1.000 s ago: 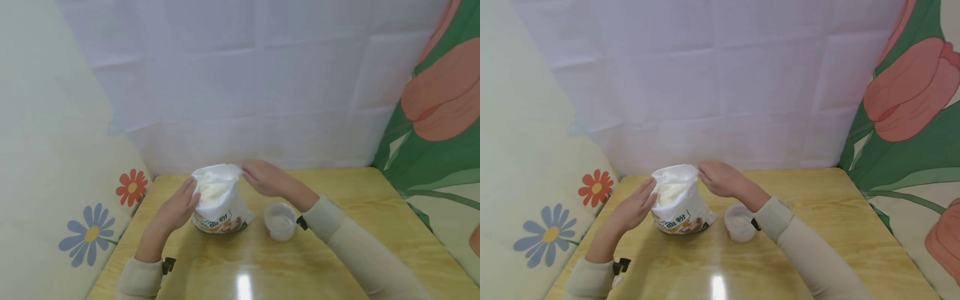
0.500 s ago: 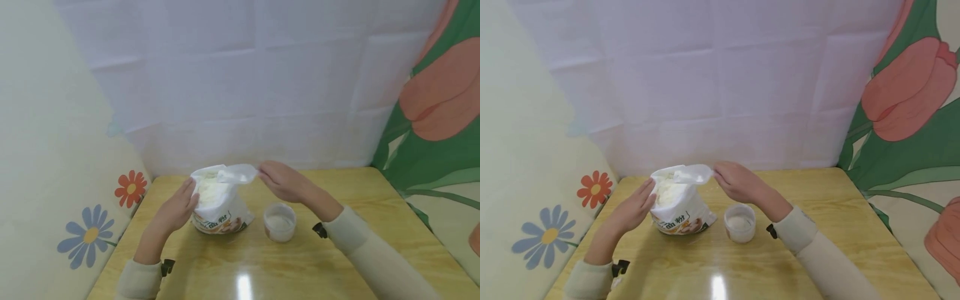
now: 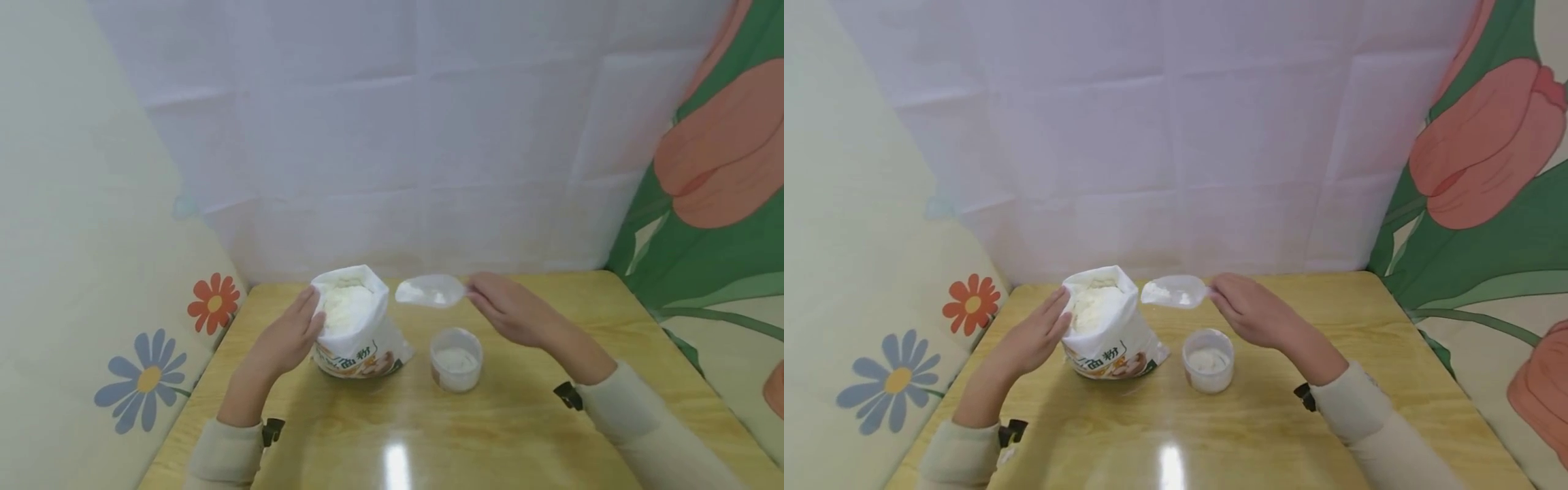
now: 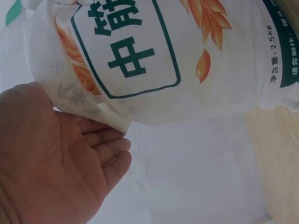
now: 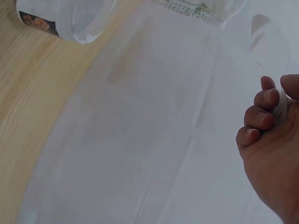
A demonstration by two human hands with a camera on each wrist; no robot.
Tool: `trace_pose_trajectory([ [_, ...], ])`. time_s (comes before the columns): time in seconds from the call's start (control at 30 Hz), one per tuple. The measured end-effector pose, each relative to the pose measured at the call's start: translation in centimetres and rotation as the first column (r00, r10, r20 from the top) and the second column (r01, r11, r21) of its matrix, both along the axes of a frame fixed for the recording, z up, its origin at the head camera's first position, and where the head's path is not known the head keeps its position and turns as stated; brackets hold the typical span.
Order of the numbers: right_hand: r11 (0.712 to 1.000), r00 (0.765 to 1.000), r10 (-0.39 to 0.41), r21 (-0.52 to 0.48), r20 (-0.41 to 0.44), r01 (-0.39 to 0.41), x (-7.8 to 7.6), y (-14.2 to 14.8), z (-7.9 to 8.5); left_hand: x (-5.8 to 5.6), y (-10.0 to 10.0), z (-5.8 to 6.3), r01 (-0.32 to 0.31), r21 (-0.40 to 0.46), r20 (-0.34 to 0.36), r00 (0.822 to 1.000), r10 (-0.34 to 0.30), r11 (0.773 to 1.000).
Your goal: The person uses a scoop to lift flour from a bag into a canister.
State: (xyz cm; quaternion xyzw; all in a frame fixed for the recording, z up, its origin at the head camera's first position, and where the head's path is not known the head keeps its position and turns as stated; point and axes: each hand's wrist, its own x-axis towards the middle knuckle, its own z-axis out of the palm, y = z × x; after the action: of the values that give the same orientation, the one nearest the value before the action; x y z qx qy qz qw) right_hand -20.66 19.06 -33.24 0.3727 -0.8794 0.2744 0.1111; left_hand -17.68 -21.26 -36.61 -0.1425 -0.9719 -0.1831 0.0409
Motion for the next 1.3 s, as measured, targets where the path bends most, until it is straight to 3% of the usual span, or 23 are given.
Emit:
trace_pose_trajectory([
  [0.2,1.0,0.999,-0.015,-0.008,0.037,0.015,0.4,1.4,-0.7,-0.2,0.0,-0.1,0.002,-0.005,0.01,1.0,-0.002,1.0],
  [0.4,0.999,1.0,-0.007,-0.033,0.019,0.008,0.7,2.4,-1.6,-0.3,-0.1,-0.1,0.002,-0.002,0.019,1.0,-0.002,1.0],
  [1.0,0.996,0.994,-0.084,0.024,0.076,0.083,1.8,5.2,-4.3,-0.3,0.0,0.2,0.01,-0.007,0.02,1.0,-0.01,1.0],
  [1.3,0.996,0.994,-0.086,0.045,0.066,0.083,2.1,6.4,-5.3,-0.2,0.1,0.3,-0.009,0.01,0.044,0.999,0.009,1.0],
])
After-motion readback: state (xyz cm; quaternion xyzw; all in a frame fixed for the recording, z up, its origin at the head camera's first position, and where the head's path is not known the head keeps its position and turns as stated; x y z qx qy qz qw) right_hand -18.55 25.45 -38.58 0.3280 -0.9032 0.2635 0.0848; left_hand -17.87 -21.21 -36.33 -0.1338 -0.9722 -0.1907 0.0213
